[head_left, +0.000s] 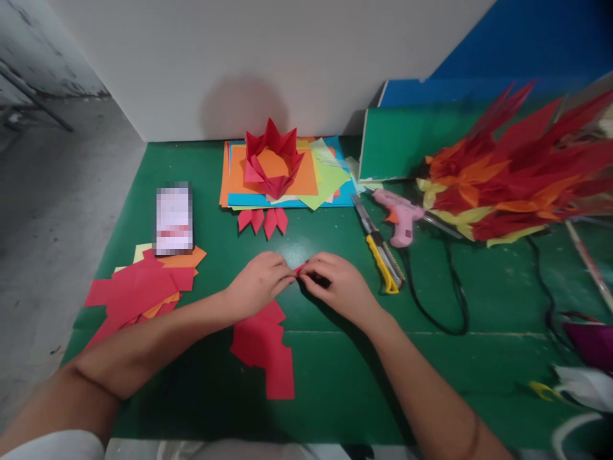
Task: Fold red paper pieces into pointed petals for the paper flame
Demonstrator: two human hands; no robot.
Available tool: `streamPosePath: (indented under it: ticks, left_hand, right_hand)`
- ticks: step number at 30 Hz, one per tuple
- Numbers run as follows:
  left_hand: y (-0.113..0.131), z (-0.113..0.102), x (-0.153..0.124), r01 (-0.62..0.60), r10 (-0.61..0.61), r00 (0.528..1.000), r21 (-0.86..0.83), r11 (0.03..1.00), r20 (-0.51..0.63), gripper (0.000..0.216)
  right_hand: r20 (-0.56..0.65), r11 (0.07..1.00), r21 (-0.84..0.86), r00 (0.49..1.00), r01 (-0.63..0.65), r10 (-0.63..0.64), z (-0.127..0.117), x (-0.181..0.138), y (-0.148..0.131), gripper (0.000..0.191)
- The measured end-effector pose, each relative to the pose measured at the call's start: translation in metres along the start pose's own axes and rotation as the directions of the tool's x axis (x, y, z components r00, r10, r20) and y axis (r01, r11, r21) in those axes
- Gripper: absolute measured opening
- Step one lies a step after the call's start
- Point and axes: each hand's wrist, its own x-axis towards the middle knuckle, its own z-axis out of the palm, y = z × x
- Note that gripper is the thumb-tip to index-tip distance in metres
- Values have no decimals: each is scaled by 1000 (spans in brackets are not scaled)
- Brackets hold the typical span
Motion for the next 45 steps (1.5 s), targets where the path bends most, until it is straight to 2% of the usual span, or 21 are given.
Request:
streamPosePath:
  ticks: [4,7,12,22,31,34,38,45]
  left_hand:
    - [2,-2,2,86,-87,996,-78,993,-10,15]
    - [4,-3,2,107,-107,994,-50,993,-11,16]
    - [6,-3,4,115,-115,993,17,993,0,18]
    - [9,-7,7,198,-198,980,-21,980,29,8]
    - [6,-12,10,281,-281,959,-10,960,43,9]
    - [5,-13,8,292,-290,956,-59,955,41,8]
    - [4,-11,8,292,-291,956,-43,956,27,19]
    - [3,-10,7,277,-276,961,-27,961,36,13]
  right_hand:
    - [26,998,22,998,-66,65,-2,1,-3,15]
    - [34,995,6,994,-103,103,-3,2,-4,17]
    - [6,989,14,989,-145,145,1,4,-2,6]
    - [0,987,-15,987,-159,160,4,5,-1,7]
    - [-15,988,4,988,-156,156,5,6,-1,11]
    - [-15,986,22,986,-164,165,5,6,-1,11]
    - [-25,985,34,985,-169,170,5,6,1,14]
    - [-30,983,51,983,-178,180,5,6,1,17]
